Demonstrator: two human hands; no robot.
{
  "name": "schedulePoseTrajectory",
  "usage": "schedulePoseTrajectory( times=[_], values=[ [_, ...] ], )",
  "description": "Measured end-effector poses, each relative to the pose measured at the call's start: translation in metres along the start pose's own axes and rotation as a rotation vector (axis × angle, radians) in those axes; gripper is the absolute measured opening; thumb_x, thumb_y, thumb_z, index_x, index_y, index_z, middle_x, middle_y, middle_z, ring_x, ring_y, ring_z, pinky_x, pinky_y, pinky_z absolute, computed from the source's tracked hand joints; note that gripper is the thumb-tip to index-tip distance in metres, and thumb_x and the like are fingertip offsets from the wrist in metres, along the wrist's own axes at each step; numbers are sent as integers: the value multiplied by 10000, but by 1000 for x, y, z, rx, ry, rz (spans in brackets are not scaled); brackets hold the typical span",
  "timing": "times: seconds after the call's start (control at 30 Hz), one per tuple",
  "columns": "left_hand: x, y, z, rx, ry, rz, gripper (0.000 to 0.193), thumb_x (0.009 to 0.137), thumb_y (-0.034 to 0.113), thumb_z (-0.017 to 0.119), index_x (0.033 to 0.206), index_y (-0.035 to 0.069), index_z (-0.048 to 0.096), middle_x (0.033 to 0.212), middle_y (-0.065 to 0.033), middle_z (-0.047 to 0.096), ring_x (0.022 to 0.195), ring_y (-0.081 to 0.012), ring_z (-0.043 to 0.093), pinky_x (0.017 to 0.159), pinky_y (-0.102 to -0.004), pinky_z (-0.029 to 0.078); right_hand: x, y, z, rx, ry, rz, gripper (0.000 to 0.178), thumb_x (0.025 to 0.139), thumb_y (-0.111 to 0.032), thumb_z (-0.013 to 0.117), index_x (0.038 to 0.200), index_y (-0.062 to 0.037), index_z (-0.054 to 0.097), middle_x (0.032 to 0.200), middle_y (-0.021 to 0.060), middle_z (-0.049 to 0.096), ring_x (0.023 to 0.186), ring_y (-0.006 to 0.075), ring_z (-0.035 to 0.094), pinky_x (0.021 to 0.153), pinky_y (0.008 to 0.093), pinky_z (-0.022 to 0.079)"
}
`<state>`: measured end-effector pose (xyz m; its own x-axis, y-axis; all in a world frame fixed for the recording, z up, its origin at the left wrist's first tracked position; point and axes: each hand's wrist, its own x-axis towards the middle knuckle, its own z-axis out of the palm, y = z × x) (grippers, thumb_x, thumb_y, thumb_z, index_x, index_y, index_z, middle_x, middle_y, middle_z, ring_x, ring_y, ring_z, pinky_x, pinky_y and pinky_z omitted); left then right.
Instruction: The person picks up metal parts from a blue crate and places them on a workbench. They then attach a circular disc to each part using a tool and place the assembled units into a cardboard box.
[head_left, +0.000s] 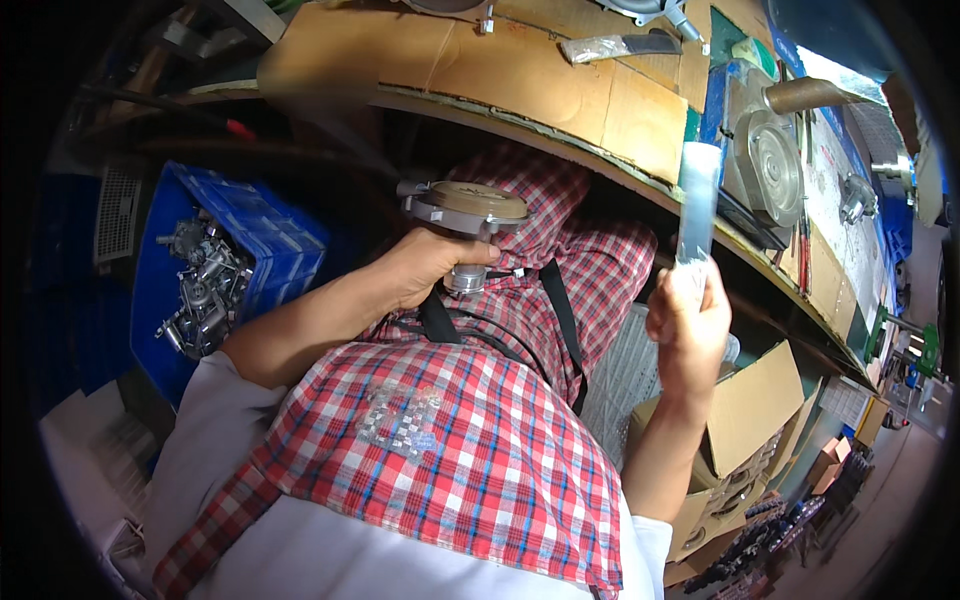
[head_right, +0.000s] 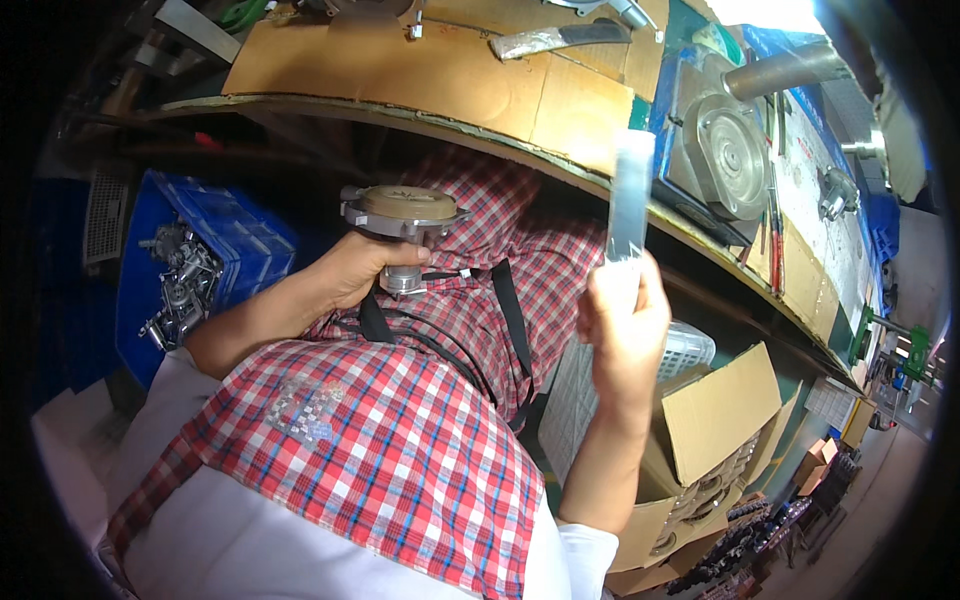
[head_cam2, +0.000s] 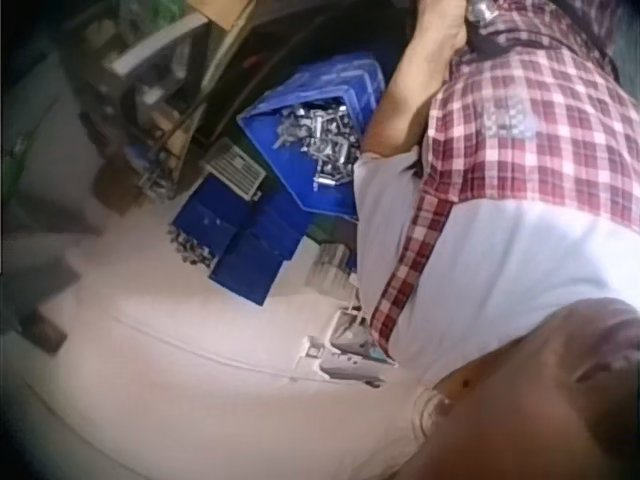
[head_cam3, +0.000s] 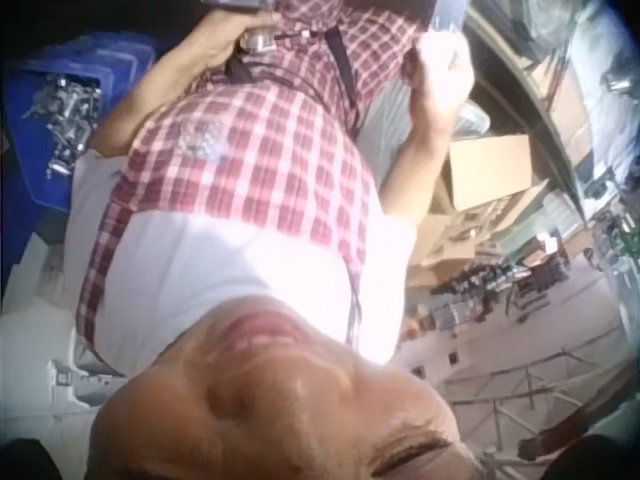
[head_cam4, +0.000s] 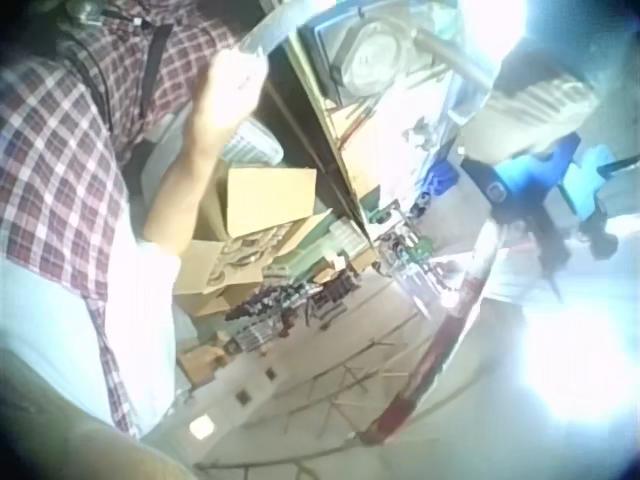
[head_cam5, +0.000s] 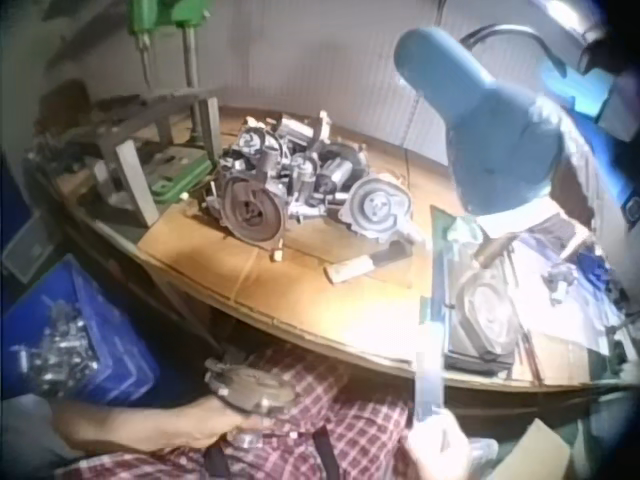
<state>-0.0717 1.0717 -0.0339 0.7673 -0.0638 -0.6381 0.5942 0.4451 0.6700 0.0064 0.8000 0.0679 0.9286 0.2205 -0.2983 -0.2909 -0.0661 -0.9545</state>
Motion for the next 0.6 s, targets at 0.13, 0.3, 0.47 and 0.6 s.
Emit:
schedulePoseTrajectory(
  times=[0.13,0.3,0.47,0.6],
  values=[
    [-10,9,21,157,56,-19,441,806,37,769,1216,15,608,1098,-70,661,982,-163,613,892,-324,503,-31,21,29,20,-95,-111,294,978,-45,562,1265,9,519,1070,70,625,951,131,597,861,278,467],
    [-7,11,29,197,-62,-27,429,801,48,777,1200,15,624,1088,-71,678,1003,-150,614,884,-312,503,-18,41,48,-125,-408,-427,415,901,107,436,1304,14,461,1481,255,439,1471,339,286,1169,435,238],
    [-1,0,25,179,-34,-21,401,820,114,772,1184,9,641,1096,-83,674,1016,-164,608,896,-320,481,-10,57,33,-631,-274,-296,513,782,100,419,1293,49,415,1446,262,458,1452,420,265,1199,526,166],
    [-9,8,32,209,0,-36,382,839,146,766,1173,0,653,1110,-92,675,1038,-173,600,910,-335,467,-12,80,17,-681,-85,-140,602,781,84,415,1380,51,376,1411,285,470,1424,417,314,1153,480,279]
  ],
)
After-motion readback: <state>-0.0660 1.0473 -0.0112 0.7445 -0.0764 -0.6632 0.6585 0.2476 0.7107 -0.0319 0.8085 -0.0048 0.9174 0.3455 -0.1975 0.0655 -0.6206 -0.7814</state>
